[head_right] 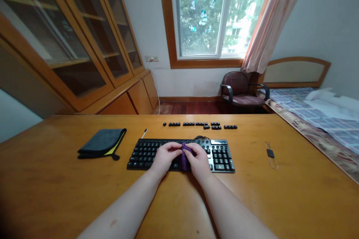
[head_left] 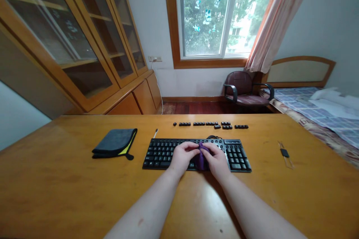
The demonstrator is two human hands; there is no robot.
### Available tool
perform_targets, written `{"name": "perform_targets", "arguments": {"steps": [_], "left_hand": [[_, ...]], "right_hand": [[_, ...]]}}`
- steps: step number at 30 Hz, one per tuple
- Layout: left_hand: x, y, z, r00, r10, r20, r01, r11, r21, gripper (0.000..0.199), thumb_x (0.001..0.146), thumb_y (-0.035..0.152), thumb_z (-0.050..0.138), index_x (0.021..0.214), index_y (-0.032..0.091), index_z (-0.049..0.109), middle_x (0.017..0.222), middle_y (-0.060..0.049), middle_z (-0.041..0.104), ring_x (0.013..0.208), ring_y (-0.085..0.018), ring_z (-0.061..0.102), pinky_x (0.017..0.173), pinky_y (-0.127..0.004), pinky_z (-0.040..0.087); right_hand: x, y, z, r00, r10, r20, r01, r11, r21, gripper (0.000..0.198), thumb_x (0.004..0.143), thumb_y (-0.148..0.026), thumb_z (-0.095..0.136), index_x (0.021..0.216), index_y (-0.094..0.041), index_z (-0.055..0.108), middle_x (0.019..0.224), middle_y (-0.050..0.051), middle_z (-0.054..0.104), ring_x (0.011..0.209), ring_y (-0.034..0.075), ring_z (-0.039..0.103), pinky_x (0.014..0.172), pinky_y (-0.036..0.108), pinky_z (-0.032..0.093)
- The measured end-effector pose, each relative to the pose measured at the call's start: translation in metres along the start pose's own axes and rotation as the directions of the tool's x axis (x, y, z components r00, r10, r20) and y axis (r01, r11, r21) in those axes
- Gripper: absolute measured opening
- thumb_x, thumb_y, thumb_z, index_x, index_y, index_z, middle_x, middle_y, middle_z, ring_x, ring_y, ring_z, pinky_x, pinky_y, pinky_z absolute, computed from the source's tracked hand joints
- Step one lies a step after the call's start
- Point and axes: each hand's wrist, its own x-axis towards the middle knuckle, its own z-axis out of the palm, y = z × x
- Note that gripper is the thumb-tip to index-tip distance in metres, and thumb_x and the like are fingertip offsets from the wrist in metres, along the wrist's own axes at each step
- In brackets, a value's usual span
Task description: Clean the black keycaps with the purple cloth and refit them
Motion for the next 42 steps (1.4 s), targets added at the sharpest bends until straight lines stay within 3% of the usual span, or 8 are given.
{"name": "perform_targets", "arguments": {"steps": [5, 11, 20, 33, 42], "left_hand": [[-0.0011, 0.005, 0.0005, 0.996, 0.073, 0.06, -0.076, 0.996, 0.05, 0.016, 0.064, 0.018, 0.068, 0.079, 0.016, 0.072, 0.086, -0.006, 0.069, 0.086, -0.02, 0.062, 0.084, -0.033, 0.047], [-0.0005, -0.0008, 0.0008, 0.999, 0.038, -0.01, -0.038, 0.999, -0.009, 0.011, 0.063, 0.019, 0.068, 0.072, 0.015, 0.069, 0.073, -0.004, 0.068, 0.072, -0.016, 0.062, 0.071, -0.029, 0.049], [-0.0056, 0.007, -0.0001, 0.985, 0.167, 0.03, -0.169, 0.984, 0.06, 0.006, 0.064, 0.013, 0.065, 0.067, 0.016, 0.069, 0.071, -0.002, 0.066, 0.069, -0.014, 0.061, 0.067, -0.024, 0.049], [-0.0078, 0.0068, 0.0041, 0.999, 0.054, 0.005, -0.054, 0.998, -0.034, 0.004, 0.061, 0.018, 0.07, 0.065, 0.016, 0.069, 0.072, -0.003, 0.068, 0.072, -0.015, 0.062, 0.07, -0.027, 0.05], [-0.0069, 0.0049, 0.0047, 0.997, 0.075, -0.004, -0.075, 0.997, -0.018, 0.005, 0.061, 0.019, 0.07, 0.064, 0.016, 0.068, 0.072, -0.003, 0.067, 0.072, -0.016, 0.061, 0.071, -0.028, 0.05]], "right_hand": [[0.0012, 0.0019, -0.0002, 0.998, 0.043, -0.035, -0.042, 0.999, 0.028, 0.018, 0.075, -0.033, 0.06, 0.086, -0.022, 0.069, 0.089, 0.005, 0.068, 0.085, 0.021, 0.061, 0.082, 0.036, 0.045], [0.0015, -0.0008, 0.0, 0.999, 0.048, 0.005, -0.048, 0.998, 0.048, 0.019, 0.069, -0.03, 0.065, 0.085, -0.022, 0.069, 0.089, 0.005, 0.067, 0.086, 0.022, 0.06, 0.083, 0.037, 0.045], [0.0013, -0.0039, -0.0006, 0.996, 0.086, 0.018, -0.088, 0.989, 0.121, 0.014, 0.062, -0.023, 0.071, 0.076, -0.022, 0.071, 0.082, 0.004, 0.067, 0.082, 0.021, 0.06, 0.082, 0.036, 0.046], [0.0027, -0.0046, -0.0029, 0.991, 0.128, -0.038, -0.118, 0.975, 0.189, 0.007, 0.06, -0.024, 0.072, 0.066, -0.021, 0.071, 0.074, 0.003, 0.067, 0.074, 0.019, 0.061, 0.074, 0.033, 0.047], [0.0028, -0.0017, -0.0036, 0.986, 0.165, -0.028, -0.16, 0.98, 0.118, 0.013, 0.067, -0.03, 0.066, 0.073, -0.019, 0.071, 0.074, 0.003, 0.067, 0.073, 0.019, 0.059, 0.071, 0.031, 0.045]]}}
